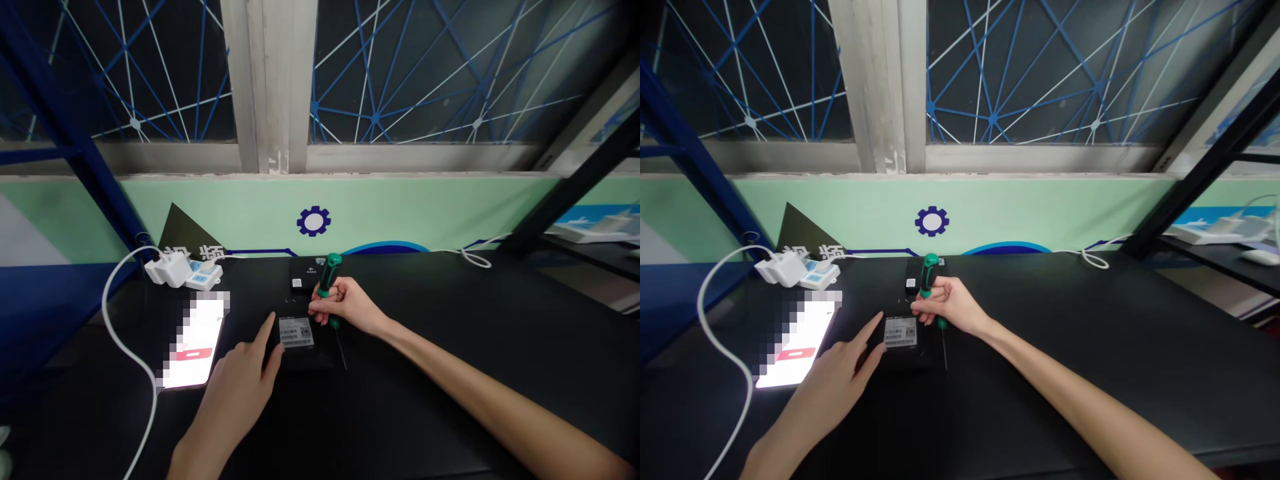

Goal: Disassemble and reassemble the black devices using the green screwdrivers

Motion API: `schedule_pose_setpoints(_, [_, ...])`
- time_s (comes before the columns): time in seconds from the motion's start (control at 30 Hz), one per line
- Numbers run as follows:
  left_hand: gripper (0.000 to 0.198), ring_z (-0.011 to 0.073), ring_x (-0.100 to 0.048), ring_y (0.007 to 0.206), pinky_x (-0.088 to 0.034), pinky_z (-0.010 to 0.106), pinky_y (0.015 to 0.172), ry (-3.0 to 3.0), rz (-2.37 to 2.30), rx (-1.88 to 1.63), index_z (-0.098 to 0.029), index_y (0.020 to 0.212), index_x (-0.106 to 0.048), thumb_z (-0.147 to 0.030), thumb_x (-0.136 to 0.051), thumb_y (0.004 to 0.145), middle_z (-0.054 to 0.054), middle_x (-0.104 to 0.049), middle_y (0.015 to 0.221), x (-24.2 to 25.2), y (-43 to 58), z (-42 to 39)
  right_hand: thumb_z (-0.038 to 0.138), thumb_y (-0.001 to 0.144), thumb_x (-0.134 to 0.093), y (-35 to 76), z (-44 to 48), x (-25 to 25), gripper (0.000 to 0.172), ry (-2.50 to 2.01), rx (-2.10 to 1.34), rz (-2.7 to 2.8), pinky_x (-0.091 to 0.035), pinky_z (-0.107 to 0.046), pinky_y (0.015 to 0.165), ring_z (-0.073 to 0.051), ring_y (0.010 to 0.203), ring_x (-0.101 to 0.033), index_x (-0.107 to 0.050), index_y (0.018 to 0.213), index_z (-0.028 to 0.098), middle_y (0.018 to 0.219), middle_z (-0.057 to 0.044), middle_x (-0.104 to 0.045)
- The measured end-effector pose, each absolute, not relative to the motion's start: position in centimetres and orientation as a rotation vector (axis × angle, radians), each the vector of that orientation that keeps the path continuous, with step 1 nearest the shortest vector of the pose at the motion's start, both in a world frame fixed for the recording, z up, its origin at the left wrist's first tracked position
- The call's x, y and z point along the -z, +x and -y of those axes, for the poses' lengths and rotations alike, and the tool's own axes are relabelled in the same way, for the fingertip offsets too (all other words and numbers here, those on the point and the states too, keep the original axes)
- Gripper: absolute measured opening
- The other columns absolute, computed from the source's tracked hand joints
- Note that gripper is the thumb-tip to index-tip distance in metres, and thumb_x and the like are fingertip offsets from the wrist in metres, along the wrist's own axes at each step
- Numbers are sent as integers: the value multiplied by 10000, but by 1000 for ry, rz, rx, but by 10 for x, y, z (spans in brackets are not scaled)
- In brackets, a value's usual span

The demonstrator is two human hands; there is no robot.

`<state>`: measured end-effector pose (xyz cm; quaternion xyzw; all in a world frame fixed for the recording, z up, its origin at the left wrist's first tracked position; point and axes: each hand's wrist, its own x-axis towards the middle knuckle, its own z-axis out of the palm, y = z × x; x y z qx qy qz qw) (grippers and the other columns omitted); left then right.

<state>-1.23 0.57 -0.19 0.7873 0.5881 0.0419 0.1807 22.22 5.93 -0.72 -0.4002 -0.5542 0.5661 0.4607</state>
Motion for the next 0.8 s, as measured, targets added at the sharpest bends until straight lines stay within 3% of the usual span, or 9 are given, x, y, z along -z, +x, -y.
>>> schedule_pose_setpoints(0.17, [612,268,-671,709,-405,313,612,2234,-1650,-132,-240,1597,-243,-461,-267,1028,50,-676,774,4,-13,-7,376,650,-907,226,-61,11,337,-992,-1384,1378,-571,-244,542,-134,562,-693,-674,706,140,756,-72,-789])
schedule_pose_setpoints(0.33, [616,260,-676,714,-409,302,609,2228,-1640,-148,-233,1596,-248,-470,-264,1028,51,-675,768,5,-13,-7,409,648,-902,225,-60,9,381,-985,-1379,1387,-541,-227,528,-119,559,-678,-630,576,152,756,-70,-788])
schedule_pose_setpoints(0.57, [602,249,-679,701,-394,290,583,2234,-1647,-125,-227,1595,-253,-447,-267,1036,61,-686,784,0,-12,-6,472,737,-837,226,-58,5,336,-961,-1368,1498,-534,-244,554,-117,546,-647,-757,710,147,682,-46,-747])
schedule_pose_setpoints(0.8, [590,255,-678,689,-384,294,579,2238,-1653,-106,-241,1598,-243,-430,-282,1040,56,-689,779,-1,-12,-6,483,808,-782,230,-58,9,361,-900,-1426,1514,-544,-259,601,-134,575,-656,-767,842,124,645,-43,-718])
